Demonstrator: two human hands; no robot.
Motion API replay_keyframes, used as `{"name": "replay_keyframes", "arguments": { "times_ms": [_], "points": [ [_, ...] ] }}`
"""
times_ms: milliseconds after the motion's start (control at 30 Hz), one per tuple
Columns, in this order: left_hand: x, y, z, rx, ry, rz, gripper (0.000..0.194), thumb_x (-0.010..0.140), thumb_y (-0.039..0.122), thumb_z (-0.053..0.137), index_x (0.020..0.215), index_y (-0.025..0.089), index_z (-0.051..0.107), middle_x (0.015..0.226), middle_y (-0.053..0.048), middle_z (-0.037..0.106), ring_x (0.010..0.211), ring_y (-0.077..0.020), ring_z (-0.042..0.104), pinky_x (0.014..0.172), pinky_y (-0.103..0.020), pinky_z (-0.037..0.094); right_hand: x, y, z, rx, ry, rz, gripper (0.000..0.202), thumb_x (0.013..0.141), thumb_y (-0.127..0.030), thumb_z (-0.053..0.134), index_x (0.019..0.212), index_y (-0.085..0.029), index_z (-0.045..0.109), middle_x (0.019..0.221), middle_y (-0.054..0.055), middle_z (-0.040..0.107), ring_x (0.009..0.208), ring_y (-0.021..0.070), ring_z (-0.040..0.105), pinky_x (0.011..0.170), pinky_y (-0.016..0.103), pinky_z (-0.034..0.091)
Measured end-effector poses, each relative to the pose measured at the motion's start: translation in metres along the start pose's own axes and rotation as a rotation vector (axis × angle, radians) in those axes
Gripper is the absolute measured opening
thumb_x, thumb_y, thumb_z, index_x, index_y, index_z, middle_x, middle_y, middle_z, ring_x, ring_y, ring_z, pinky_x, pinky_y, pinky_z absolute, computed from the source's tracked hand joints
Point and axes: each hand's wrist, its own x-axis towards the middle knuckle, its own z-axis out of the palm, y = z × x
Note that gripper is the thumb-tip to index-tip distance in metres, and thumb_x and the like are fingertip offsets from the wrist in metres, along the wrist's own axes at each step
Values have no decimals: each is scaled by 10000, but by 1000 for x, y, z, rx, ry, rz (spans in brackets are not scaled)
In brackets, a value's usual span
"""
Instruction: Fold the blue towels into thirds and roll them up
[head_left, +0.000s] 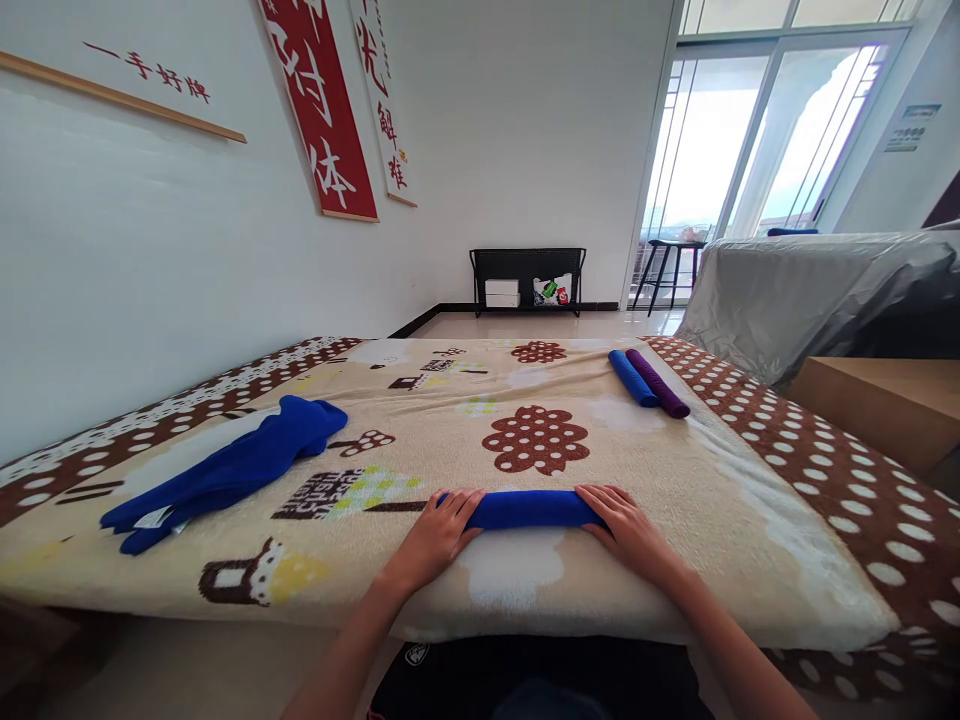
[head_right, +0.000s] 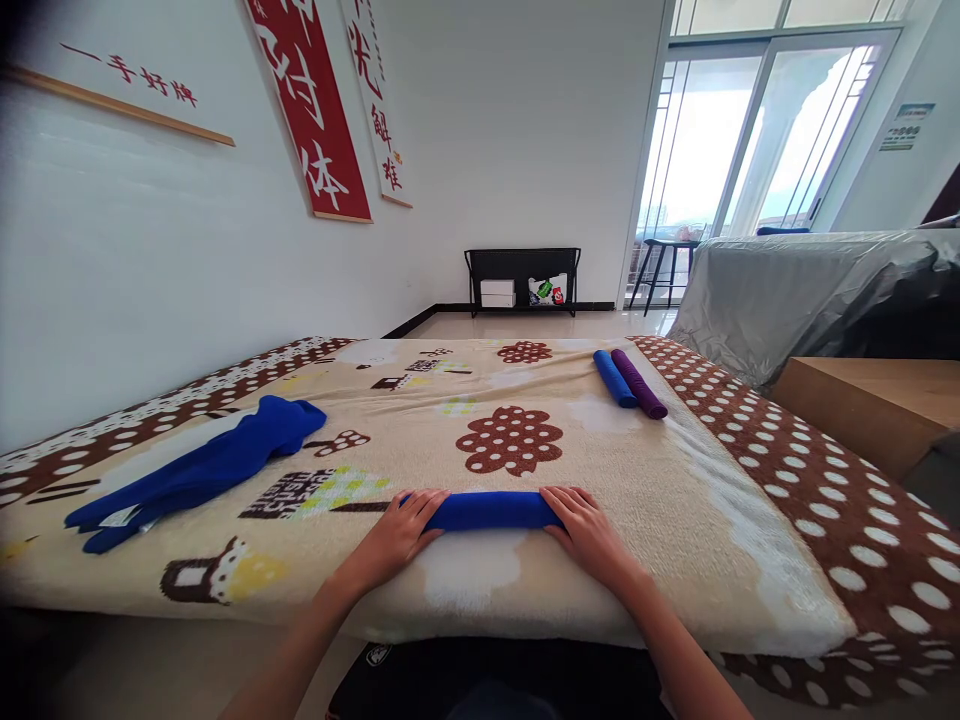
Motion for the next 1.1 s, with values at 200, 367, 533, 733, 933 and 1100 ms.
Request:
{"name": "replay_keyframes", "arguments": {
  "times_ms": [200, 367, 533, 733, 933, 1100],
  "points": [
    [-7, -14, -3, -40, -43, -31, 546, 998, 378, 438, 1508, 290, 263, 1410, -64, 528, 1287, -236, 471, 1067, -428, 297, -6, 13, -5, 26, -15, 13, 536, 947, -333, 521, 1466, -281, 399, 1418, 58, 530, 1292, 232, 495, 1097, 450, 397],
    [-11, -22, -6, -66, -79, -72, 528, 998, 386, 430, 1500, 308, 286, 1419, -67, 524, 1304, -249, 460, 1043, -434, 319, -12, 23, -9, 51, -55, 40, 536, 957, -330, 500, 1477, -295, 377, 1452, 47, 494, 1325, 215, 466, 1102, 433, 389],
    [-11, -25, -5, -88, -99, -92, 535, 994, 416, 426, 1502, 309, 298, 1428, -74, 518, 1298, -253, 467, 1030, -424, 341, -16, 30, -8, 57, -83, 74, 539, 959, -360, 496, 1480, -313, 365, 1464, 36, 481, 1334, 215, 458, 1112, 453, 369],
    [-11, -26, -3, -80, -96, -102, 536, 989, 411, 433, 1499, 299, 315, 1420, -82, 526, 1288, -257, 473, 1034, -425, 344, -15, 30, -8, 80, -80, 76, 540, 954, -354, 502, 1476, -305, 377, 1458, 50, 487, 1336, 216, 455, 1114, 445, 363],
    [-11, -27, -4, -97, -88, -88, 523, 986, 372, 446, 1490, 300, 327, 1418, -89, 528, 1289, -254, 476, 1020, -420, 355, -15, 28, -11, 90, -92, 92, 528, 955, -346, 492, 1471, -307, 386, 1454, 53, 491, 1331, 223, 461, 1107, 466, 366],
    [-8, -32, -6, -130, -99, -74, 503, 979, 313, 457, 1472, 304, 361, 1383, -78, 563, 1260, -241, 508, 1030, -420, 345, -10, 26, -15, 124, -115, 109, 517, 950, -347, 489, 1459, -298, 408, 1439, 54, 507, 1323, 221, 468, 1106, 452, 369]
  ]
}}
